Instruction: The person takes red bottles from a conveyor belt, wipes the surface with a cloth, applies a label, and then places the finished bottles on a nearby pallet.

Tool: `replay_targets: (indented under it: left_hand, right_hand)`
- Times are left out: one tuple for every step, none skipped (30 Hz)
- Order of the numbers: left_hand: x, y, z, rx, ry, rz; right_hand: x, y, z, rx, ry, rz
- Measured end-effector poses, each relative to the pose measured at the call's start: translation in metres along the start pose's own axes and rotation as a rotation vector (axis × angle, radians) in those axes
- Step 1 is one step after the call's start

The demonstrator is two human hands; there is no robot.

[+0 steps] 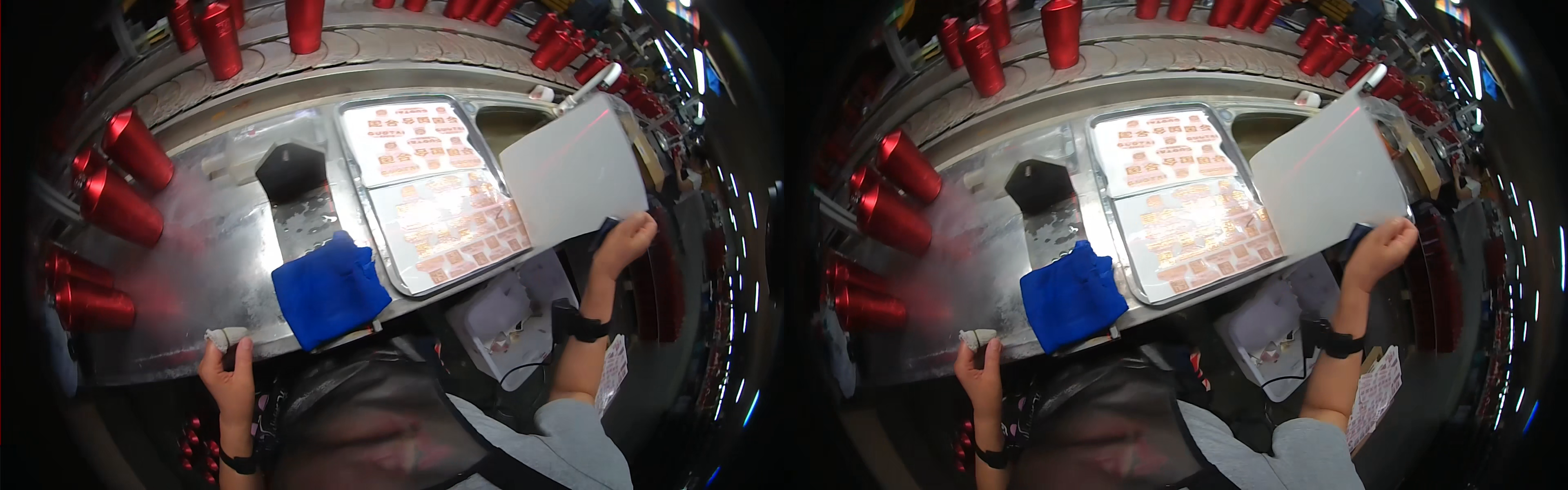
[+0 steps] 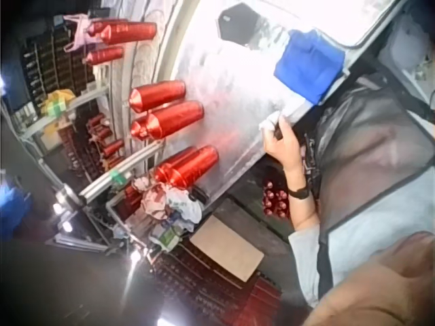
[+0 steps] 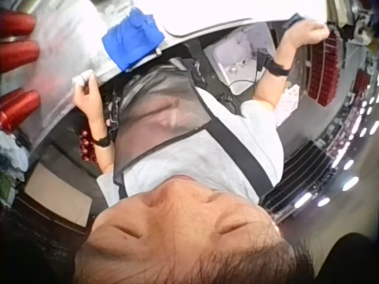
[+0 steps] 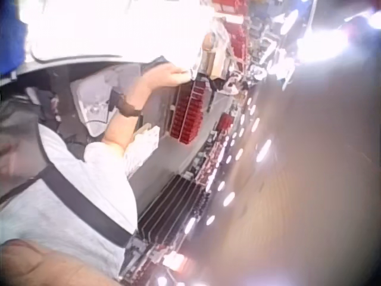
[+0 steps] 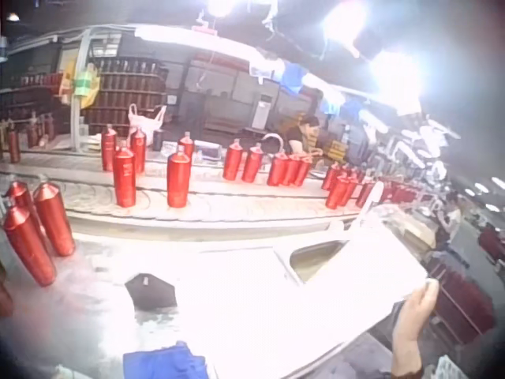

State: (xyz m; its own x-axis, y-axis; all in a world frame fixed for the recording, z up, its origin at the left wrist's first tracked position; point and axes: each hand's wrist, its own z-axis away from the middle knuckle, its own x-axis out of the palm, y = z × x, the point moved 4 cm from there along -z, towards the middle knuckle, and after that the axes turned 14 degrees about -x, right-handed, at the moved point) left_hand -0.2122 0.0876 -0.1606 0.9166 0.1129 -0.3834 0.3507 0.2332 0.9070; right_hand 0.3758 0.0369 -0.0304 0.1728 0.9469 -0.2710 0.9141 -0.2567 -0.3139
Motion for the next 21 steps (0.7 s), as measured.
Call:
replay_targets:
  left_hand:
    - [0.001, -0.001, -0.002, -0.004, -0.005, 0.018]
    - [0.003, 0.002, -0.003, -0.039, -0.032, 0.044]
    - [0.006, 0.002, -0.005, -0.029, -0.054, 0.045]
    - [0.006, 0.000, -0.008, -0.031, -0.066, 0.065]
    - [0.006, 0.000, -0.011, -0.034, -0.078, 0.083]
    - [0.007, 0.000, -0.012, -0.036, -0.090, 0.080]
    - [0.010, 0.001, -0.015, -0.033, -0.112, 0.075]
    - [0.011, 0.001, -0.017, -0.016, -0.116, 0.064]
    - [0.014, 0.004, -0.018, 0.001, -0.118, 0.050]
    - [0.018, 0.006, -0.019, -0.014, -0.134, 0.064]
    - [0.022, 0.007, -0.020, -0.013, -0.152, 0.055]
    - [0.024, 0.008, -0.020, -0.023, -0.157, 0.086]
    - [0.024, 0.008, -0.019, -0.036, -0.159, 0.115]
    - [0.026, 0.009, -0.019, -0.039, -0.171, 0.106]
    - [0.026, 0.012, -0.017, -0.029, -0.168, 0.089]
    - [0.028, 0.013, -0.015, -0.017, -0.165, 0.078]
    - [0.030, 0.013, -0.014, -0.019, -0.168, 0.079]
    - [0.027, 0.012, -0.012, -0.005, -0.157, 0.044]
    - [0.032, 0.012, -0.015, 0.015, -0.187, 0.035]
    - [0.028, 0.012, -0.012, 0.010, -0.165, 0.020]
    - [0.024, 0.013, -0.008, 0.026, -0.152, -0.017]
  right_hand:
    - [-0.020, 0.037, -0.015, 0.019, 0.065, 0.031]
    - [-0.042, 0.056, -0.028, 0.062, 0.136, 0.106]
    - [-0.065, 0.092, -0.038, 0.151, 0.204, 0.085]
    - [-0.088, 0.119, -0.048, 0.176, 0.240, 0.096]
    - [-0.112, 0.138, -0.054, 0.202, 0.276, 0.110]
    - [-0.131, 0.152, -0.053, 0.215, 0.262, 0.201]
    - [-0.151, 0.161, -0.054, 0.224, 0.248, 0.294]
    - [-0.172, 0.179, -0.049, 0.240, 0.221, 0.416]
    - [-0.189, 0.195, -0.039, 0.247, 0.223, 0.438]
    - [-0.202, 0.206, -0.028, 0.193, 0.137, 0.589]
    - [-0.210, 0.218, -0.014, 0.139, 0.047, 0.736]
    - [-0.215, 0.232, 0.005, 0.096, 0.005, 0.774]
    - [-0.213, 0.238, 0.027, 0.127, -0.015, 0.747]
    - [-0.213, 0.253, 0.052, 0.118, -0.059, 0.770]
    - [-0.205, 0.258, 0.078, 0.170, -0.118, 0.781]
    - [-0.204, 0.270, 0.104, 0.230, -0.163, 0.778]
    - [-0.211, 0.294, 0.131, 0.270, -0.212, 0.851]
    - [-0.205, 0.297, 0.157, 0.396, -0.272, 0.855]
    - [-0.236, 0.347, 0.180, 0.372, -0.471, 1.084]
    - [-0.227, 0.346, 0.209, 0.435, -0.513, 0.968]
    - [-0.223, 0.343, 0.238, 0.703, -0.549, 0.871]
